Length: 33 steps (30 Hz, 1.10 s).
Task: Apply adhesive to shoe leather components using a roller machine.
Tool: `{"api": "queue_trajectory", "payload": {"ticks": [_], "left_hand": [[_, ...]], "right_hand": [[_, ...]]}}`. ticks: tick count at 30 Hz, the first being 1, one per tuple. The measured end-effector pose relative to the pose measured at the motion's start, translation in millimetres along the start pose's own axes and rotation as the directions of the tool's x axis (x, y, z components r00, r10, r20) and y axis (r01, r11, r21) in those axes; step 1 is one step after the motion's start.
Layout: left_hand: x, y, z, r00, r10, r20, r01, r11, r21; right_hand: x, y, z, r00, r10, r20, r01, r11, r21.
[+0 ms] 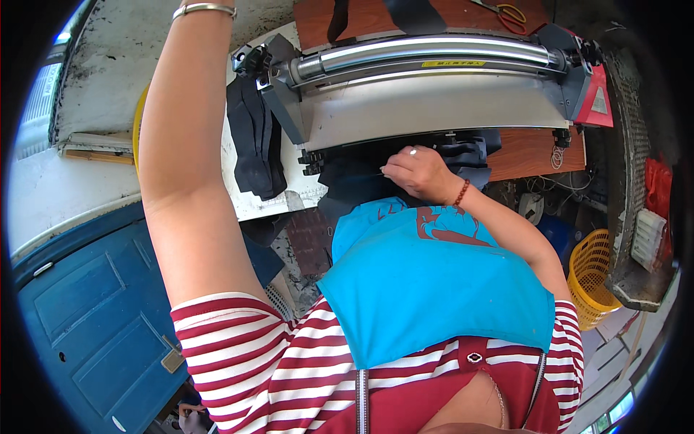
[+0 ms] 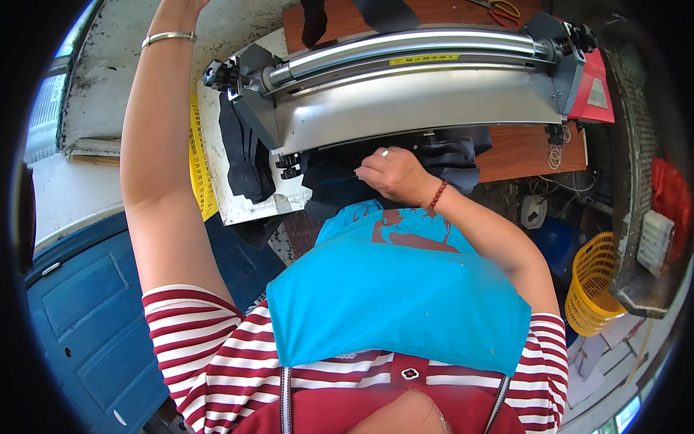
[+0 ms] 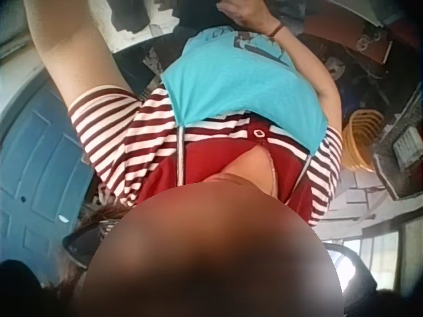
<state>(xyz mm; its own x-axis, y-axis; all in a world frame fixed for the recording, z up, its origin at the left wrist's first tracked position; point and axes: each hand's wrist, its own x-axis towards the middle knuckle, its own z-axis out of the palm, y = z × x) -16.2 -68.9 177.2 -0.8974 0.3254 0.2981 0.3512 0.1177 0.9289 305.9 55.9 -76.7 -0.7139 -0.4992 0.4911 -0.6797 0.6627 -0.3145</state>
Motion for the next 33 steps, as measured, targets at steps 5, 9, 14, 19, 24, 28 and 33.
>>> {"api": "queue_trajectory", "payload": {"ticks": [5,9,14,19,24,28,33], "left_hand": [[14.1,-15.5,-1.4,0.995,0.097,-0.015,-0.094,0.986,0.135],[-25.4,-66.8,56.3,0.931,0.12,0.344,-0.295,0.804,0.517],[-63.8,-147.8,100.8,0.738,-0.419,0.529,-0.114,0.695,0.71],[-48.7,-182.6,91.6,0.681,-0.536,0.499,0.071,0.727,0.683],[-21.0,-148.7,103.8,0.794,-0.517,0.318,0.308,0.795,0.523],[4.6,-104.1,73.5,0.791,-0.52,0.322,0.388,0.834,0.393],[12.4,-52.1,33.9,0.846,-0.463,0.264,0.404,0.88,0.249]], "right_hand": [[16.7,0.7,-72.8,0.619,0.783,0.062,-0.647,0.464,0.605],[25.8,41.5,-91.3,0.528,0.847,0.06,-0.714,0.405,0.572],[50.0,76.3,-81.7,0.601,0.791,-0.113,-0.707,0.592,0.387],[38.7,70.4,-90.3,0.751,0.608,-0.259,-0.646,0.758,-0.094],[17.9,24.6,-70.1,0.963,0.199,-0.182,-0.191,0.98,0.063],[2.0,2.1,-6.2,0.943,0.247,0.225,-0.269,0.96,0.074],[-4.5,2.6,32.6,0.946,0.155,0.284,-0.155,0.988,-0.02]]}}
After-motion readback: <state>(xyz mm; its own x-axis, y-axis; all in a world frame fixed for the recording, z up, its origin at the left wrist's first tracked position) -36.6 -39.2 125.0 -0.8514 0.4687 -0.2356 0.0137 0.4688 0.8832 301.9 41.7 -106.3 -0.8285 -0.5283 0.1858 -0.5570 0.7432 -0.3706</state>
